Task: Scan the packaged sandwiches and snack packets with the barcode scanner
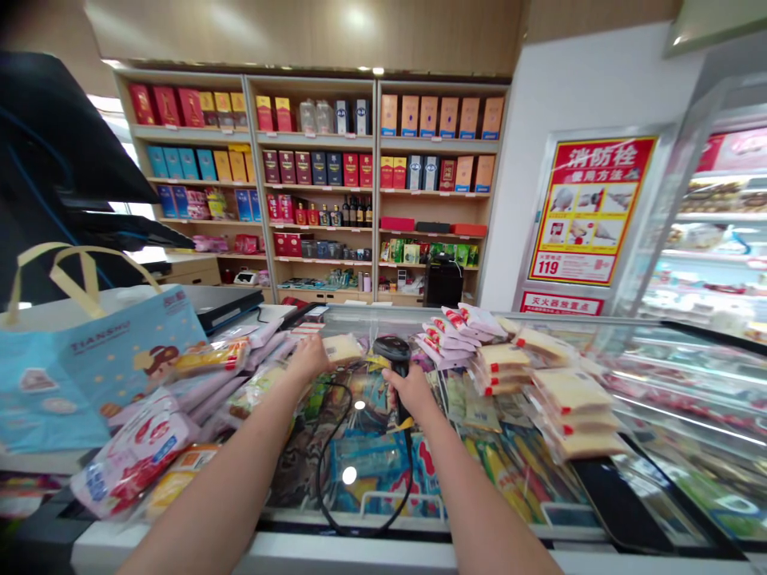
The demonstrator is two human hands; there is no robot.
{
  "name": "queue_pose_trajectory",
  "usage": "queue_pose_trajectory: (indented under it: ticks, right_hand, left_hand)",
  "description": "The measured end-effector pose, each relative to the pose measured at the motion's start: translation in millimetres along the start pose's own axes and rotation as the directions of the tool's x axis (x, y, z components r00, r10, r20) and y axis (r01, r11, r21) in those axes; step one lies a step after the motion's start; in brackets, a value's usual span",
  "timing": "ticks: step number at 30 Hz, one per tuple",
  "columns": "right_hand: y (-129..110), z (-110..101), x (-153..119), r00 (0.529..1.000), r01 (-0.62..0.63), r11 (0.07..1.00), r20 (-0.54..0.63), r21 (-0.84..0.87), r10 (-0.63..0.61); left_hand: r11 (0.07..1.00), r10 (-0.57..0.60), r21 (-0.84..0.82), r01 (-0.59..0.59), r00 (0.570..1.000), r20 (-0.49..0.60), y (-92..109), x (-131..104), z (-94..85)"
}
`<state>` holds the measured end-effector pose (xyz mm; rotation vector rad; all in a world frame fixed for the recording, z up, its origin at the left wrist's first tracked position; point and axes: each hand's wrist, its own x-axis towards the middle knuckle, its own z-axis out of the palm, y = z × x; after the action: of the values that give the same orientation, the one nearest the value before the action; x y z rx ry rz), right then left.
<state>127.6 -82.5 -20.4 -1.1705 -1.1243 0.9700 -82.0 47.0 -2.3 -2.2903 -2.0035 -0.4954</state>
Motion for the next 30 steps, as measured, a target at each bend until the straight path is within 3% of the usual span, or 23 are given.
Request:
queue_pose_trajectory:
  ticks: [4,11,18,30]
  right_hand:
    - [-3,0,-2,0.997,-0.020,0.999,0.073,0.047,0.017]
    - [-6,4,-9,0.980,-0.018,1.000,0.197,-0.006,0.019]
    - [-7,9,-14,0.970,-0.030,1.000,0.243,-0.003,0.030]
    - [-6,9,-13,0.967,-0.034,0.999,0.251,-0.005,0.034]
  left_hand:
    - [0.961,0.251,-0.084,-0.265,0.957,-0.148,5,3,8.1]
    - [0.844,0.409,-0.248,-0.475,0.871,-0.273,7,3,12.6]
    - [0.822,0.370,-0.290,-0.491,0.846,-0.383,11,0,11.2]
    - [0.848,0.324,-0.305,-0.434,0.879,-0.349,15,-6,5.0]
